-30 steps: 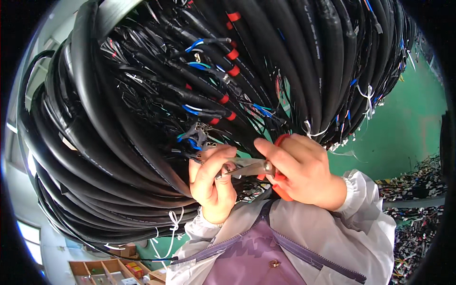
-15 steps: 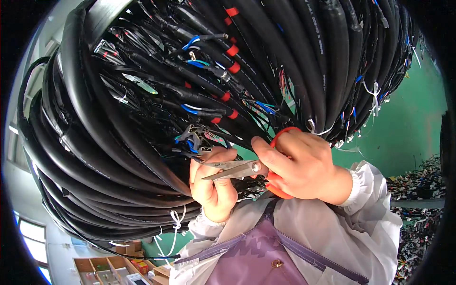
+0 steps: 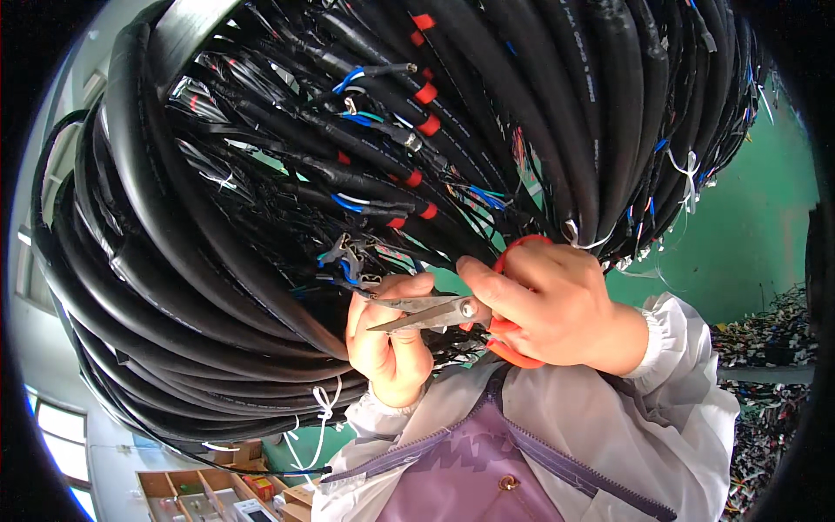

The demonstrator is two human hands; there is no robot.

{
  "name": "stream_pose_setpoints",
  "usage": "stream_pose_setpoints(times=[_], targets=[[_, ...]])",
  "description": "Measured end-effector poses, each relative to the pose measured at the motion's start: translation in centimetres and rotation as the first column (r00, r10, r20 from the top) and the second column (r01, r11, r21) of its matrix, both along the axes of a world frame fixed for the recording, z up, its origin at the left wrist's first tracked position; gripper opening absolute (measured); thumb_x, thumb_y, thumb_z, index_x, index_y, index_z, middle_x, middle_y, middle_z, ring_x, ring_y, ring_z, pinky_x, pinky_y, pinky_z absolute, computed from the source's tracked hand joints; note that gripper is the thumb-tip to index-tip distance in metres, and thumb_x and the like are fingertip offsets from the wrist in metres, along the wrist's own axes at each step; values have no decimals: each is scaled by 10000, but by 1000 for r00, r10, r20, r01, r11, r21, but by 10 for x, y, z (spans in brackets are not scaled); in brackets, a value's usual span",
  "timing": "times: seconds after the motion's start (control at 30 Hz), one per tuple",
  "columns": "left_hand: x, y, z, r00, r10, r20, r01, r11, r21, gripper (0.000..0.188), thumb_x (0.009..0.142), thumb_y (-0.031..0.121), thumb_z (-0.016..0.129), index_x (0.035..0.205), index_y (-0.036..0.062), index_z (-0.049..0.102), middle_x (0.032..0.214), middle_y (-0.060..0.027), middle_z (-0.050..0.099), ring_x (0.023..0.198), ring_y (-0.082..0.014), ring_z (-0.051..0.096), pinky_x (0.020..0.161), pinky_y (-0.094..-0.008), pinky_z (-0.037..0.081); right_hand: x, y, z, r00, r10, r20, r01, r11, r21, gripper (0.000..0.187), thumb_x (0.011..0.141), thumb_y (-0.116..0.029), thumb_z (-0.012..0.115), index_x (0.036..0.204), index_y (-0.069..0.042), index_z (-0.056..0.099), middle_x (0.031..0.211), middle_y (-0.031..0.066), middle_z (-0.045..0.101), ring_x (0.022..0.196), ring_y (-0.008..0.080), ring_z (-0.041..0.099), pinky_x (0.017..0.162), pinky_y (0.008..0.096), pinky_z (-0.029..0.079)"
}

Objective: Processing bundles of black cables by trimming white plastic ties using scissors in a factory.

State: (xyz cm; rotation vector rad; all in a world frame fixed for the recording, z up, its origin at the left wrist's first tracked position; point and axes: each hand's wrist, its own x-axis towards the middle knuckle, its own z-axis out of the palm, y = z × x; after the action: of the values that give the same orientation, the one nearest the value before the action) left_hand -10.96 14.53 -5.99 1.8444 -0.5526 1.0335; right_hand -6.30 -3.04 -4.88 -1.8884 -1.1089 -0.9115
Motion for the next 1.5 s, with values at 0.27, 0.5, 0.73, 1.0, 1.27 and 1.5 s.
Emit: stream_pose_setpoints(times=[0.27, 0.5, 0.73, 1.0, 1.27, 1.5], targets=[[-1, -2, 5, 999, 25, -26, -25, 1000, 3, 136, 877, 107, 546, 910, -20, 581, 898, -159, 663, 767, -239, 576, 679, -309, 462, 2, -5, 0, 997, -47, 64, 51, 997, -54, 454, 553, -112, 695, 1000, -71, 622, 559, 5, 380, 443, 151, 446, 376, 288, 352], [3, -4, 5, 998, 64, 5, -64, 997, 46, 136, 871, 103, 543, 878, -15, 608, 921, -131, 672, 713, -208, 548, 678, -296, 451, 4, -5, -1, 999, -3, -51, -1, 997, -78, 469, 603, -80, 695, 1063, -96, 607, 599, 18, 431, 480, 171, 474, 417, 300, 395], [1, -3, 4, 1000, 23, -3, -23, 1000, -6, 150, 889, 98, 523, 899, -29, 600, 922, -138, 666, 759, -221, 581, 705, -308, 476, 4, -2, 5, 1000, 10, -24, -12, 998, -62, 480, 590, -84, 683, 1064, -99, 614, 624, 31, 368, 515, 184, 435, 433, 310, 360], [1, -3, 6, 999, 14, 31, -15, 999, 31, 177, 896, 140, 535, 829, -22, 514, 912, -186, 658, 785, -247, 581, 720, -338, 484, 1, -6, 5, 998, 17, -57, -22, 996, -86, 497, 576, -113, 693, 1065, -105, 607, 609, 26, 337, 510, 185, 428, 425, 324, 352], [1, -3, 11, 999, 48, 2, -48, 994, 98, 157, 870, 104, 551, 783, -21, 515, 890, -181, 668, 756, -233, 563, 710, -328, 476, 2, -9, 4, 998, 15, -59, -22, 993, -115, 469, 602, -121, 703, 1058, -101, 599, 606, 26, 381, 505, 187, 457, 428, 318, 378], [1, -3, 13, 998, 39, 45, -44, 992, 115, 97, 843, 41, 555, 858, -45, 599, 923, -139, 667, 783, -235, 574, 710, -315, 467, 2, -13, 7, 999, 17, -46, -26, 979, -200, 370, 652, -117, 707, 1005, -76, 603, 593, 17, 451, 484, 181, 492, 420, 315, 394]])
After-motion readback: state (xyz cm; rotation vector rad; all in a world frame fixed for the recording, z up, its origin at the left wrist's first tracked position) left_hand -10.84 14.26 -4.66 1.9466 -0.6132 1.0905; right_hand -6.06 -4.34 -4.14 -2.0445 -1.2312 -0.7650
